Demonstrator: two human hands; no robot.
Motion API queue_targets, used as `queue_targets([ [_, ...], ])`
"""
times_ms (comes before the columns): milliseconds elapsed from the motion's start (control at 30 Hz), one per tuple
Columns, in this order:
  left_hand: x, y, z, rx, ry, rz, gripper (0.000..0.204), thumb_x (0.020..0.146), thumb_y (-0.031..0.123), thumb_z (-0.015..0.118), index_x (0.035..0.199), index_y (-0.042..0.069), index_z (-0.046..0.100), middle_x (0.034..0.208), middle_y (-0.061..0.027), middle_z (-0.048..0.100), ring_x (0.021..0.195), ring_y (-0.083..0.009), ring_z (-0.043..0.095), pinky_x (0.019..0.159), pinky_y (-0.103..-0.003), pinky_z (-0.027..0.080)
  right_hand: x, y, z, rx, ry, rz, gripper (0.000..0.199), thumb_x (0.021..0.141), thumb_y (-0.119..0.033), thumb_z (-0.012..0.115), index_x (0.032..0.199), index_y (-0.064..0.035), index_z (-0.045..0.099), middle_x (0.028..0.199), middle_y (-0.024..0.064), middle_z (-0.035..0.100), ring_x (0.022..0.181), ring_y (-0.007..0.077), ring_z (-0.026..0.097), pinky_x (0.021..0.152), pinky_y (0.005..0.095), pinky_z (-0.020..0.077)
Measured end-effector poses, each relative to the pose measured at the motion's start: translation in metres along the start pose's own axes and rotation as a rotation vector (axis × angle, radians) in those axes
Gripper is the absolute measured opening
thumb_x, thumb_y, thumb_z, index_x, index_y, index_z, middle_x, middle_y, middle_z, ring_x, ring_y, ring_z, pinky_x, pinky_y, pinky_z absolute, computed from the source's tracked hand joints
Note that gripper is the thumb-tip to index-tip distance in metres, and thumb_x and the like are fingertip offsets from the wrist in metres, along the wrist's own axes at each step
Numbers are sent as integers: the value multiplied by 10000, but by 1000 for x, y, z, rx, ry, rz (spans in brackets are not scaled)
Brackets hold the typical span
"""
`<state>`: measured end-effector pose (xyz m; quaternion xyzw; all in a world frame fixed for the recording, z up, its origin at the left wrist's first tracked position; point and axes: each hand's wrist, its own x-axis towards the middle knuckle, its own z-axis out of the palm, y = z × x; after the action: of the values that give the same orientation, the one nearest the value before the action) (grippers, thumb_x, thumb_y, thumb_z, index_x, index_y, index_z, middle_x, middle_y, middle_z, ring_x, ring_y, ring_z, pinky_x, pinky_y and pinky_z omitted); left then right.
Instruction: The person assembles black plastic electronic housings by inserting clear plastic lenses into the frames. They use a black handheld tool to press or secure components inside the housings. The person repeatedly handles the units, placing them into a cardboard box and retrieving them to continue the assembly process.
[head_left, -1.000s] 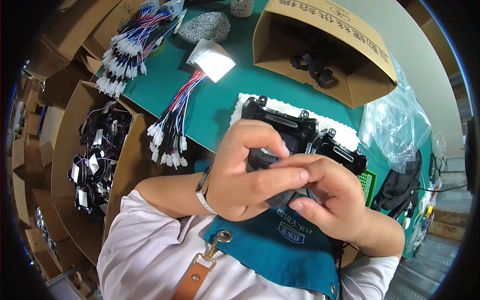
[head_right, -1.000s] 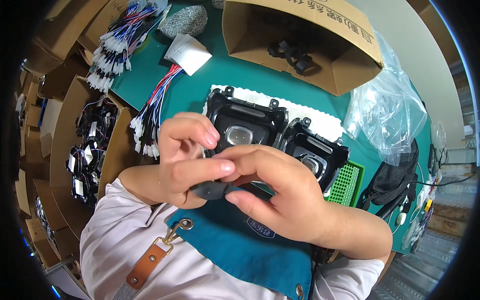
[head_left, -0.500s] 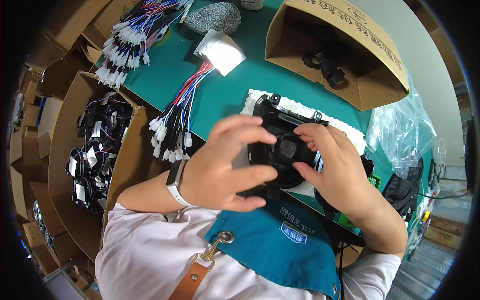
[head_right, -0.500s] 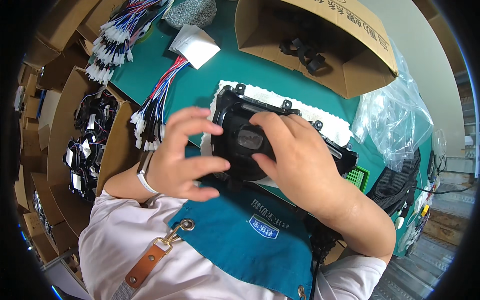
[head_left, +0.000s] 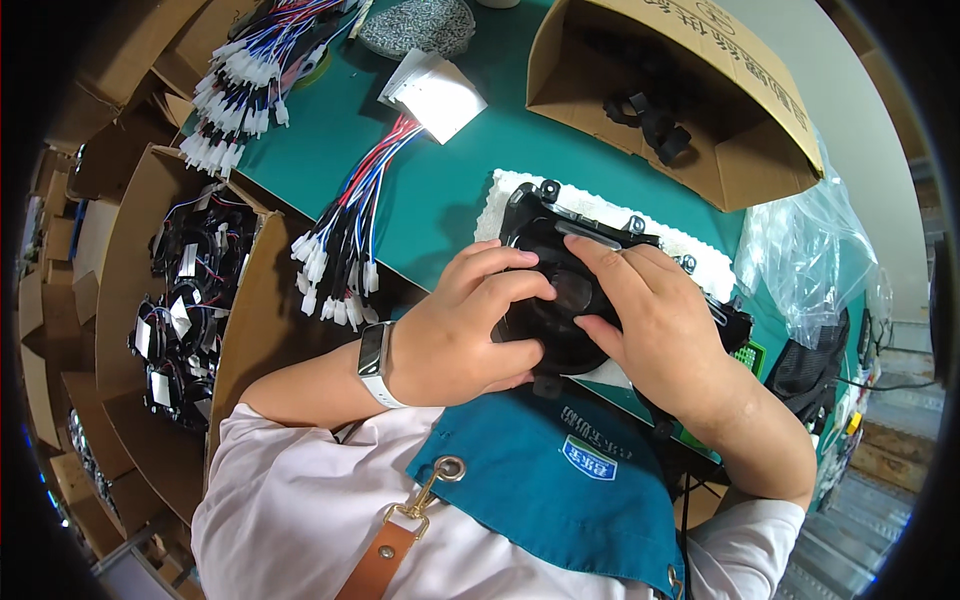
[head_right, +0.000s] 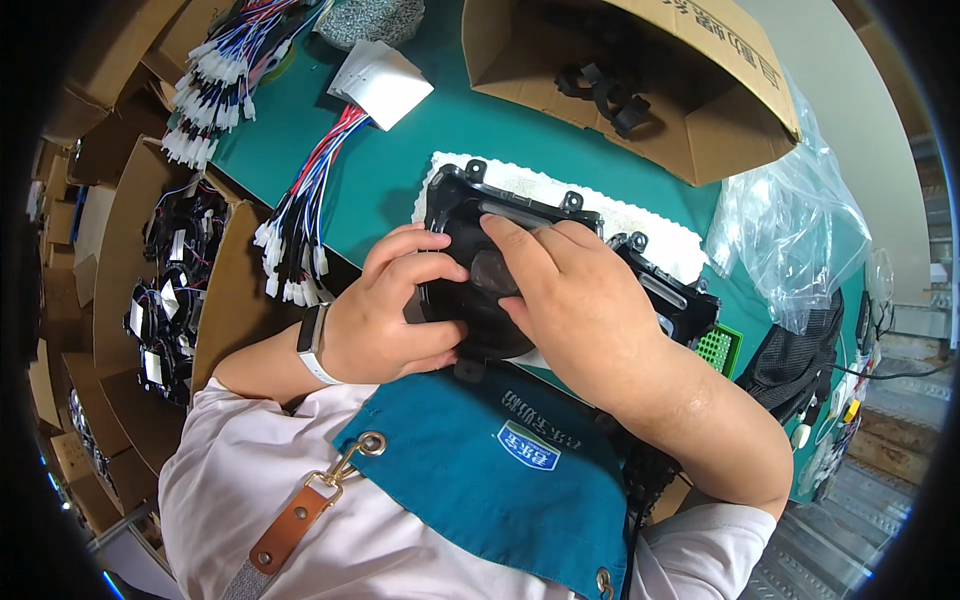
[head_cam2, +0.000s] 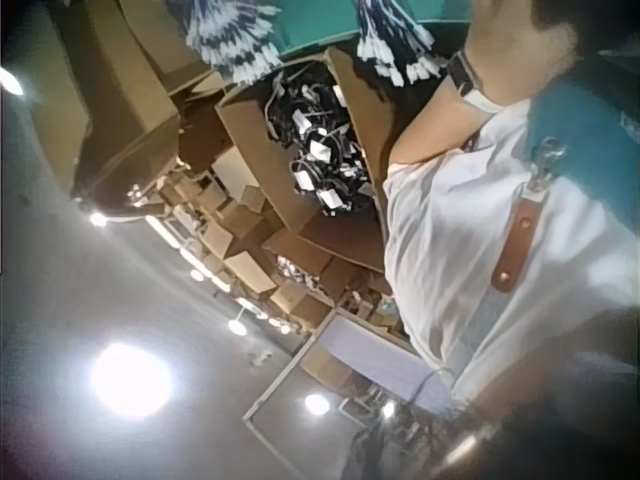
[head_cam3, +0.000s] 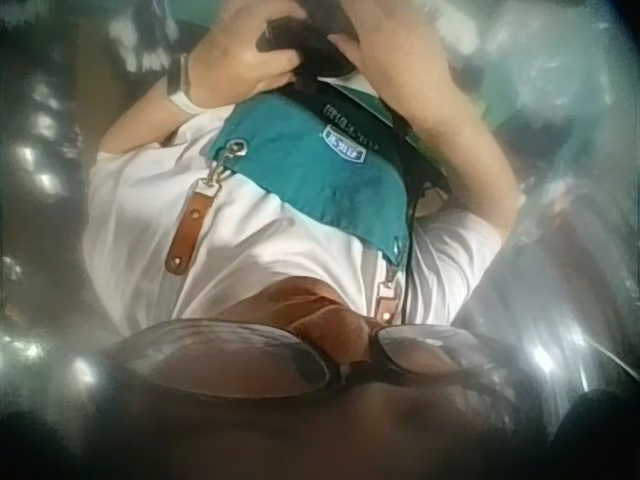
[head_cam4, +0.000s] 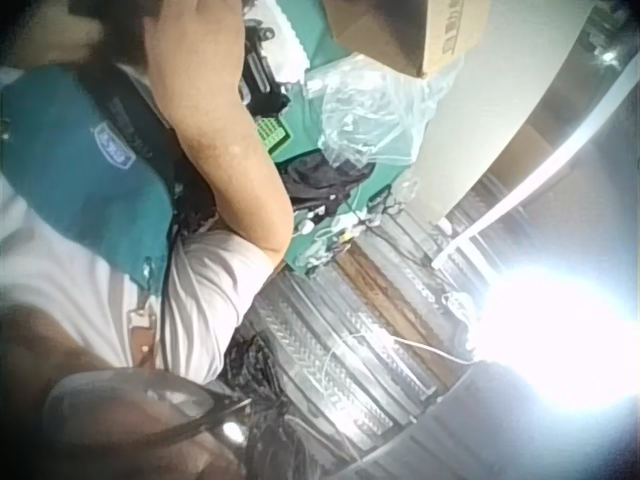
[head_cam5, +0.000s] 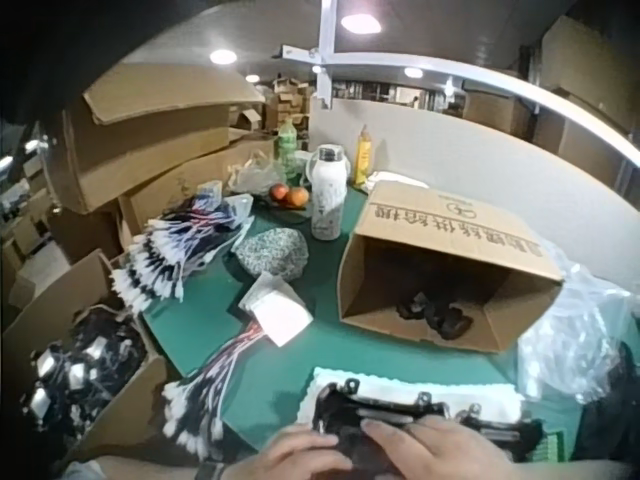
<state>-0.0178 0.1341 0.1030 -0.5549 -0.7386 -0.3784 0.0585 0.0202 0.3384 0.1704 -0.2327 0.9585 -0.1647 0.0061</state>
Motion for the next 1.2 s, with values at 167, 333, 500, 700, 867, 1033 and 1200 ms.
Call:
queue_targets([
  [167, 1, 2, 0, 57, -4, 12, 214, 526, 145, 716, 668, 112, 560, 1096, -103, 443, 1119, -328, 374, 919, -512, 347, -3, -3, -3, -74, -77, 47, 650, 650, -76, 680, 1234, 4, 404, 931, 136, 553, 826, 263, 525, 753, 339, 445],
  [333, 7, -5, -5, 219, 38, 9, 343, 434, 86, 727, 760, 115, 624, 1085, -103, 453, 1077, -350, 411, 902, -450, 384, -13, -12, -26, -105, 199, 36, 672, 593, -75, 723, 1212, -30, 466, 999, 148, 576, 900, 305, 540, 777, 360, 445],
  [500, 21, -16, -14, 403, 100, -124, 360, 455, 26, 702, 798, 109, 630, 1060, -106, 472, 1040, -352, 443, 872, -424, 395, -78, 4, -62, -234, 570, 343, 511, 618, -53, 695, 1109, -31, 556, 1035, 103, 606, 917, 230, 575, 775, 307, 452],
  [700, 38, -17, -46, 229, -96, -218, 420, 582, 12, 602, 997, 56, 556, 1084, -128, 498, 1048, -331, 461, 901, -396, 385, -248, 105, -81, -482, 727, 1068, 289, 838, -128, 558, 1123, -78, 552, 916, 100, 623, 799, 182, 586, 709, 291, 455],
  [867, 49, -86, -94, 493, -162, -231, 535, 611, 69, 631, 1124, 52, 478, 1141, -134, 490, 1085, -326, 448, 939, -393, 357, -322, 126, -37, -215, 406, 1365, 377, 800, -217, 623, 1118, -37, 532, 791, 113, 563, 689, 222, 541, 647, 318, 436],
  [1033, 64, -111, -93, 708, -462, -222, 655, 574, 87, 662, 1191, 68, 441, 1244, -138, 417, 1155, -340, 378, 977, -393, 323, -254, 84, -11, -283, 596, 1316, 408, 783, -216, 642, 1112, -14, 509, 726, 81, 500, 662, 212, 507, 622, 325, 421],
  [1200, 82, -122, -91, 762, -472, -183, 700, 539, 149, 703, 1195, 117, 460, 1227, -93, 437, 1137, -314, 390, 945, -393, 347, -245, 75, -4, -326, 503, 1237, 320, 765, -161, 621, 1052, -43, 543, 737, 109, 544, 679, 249, 546, 637, 355, 433],
])
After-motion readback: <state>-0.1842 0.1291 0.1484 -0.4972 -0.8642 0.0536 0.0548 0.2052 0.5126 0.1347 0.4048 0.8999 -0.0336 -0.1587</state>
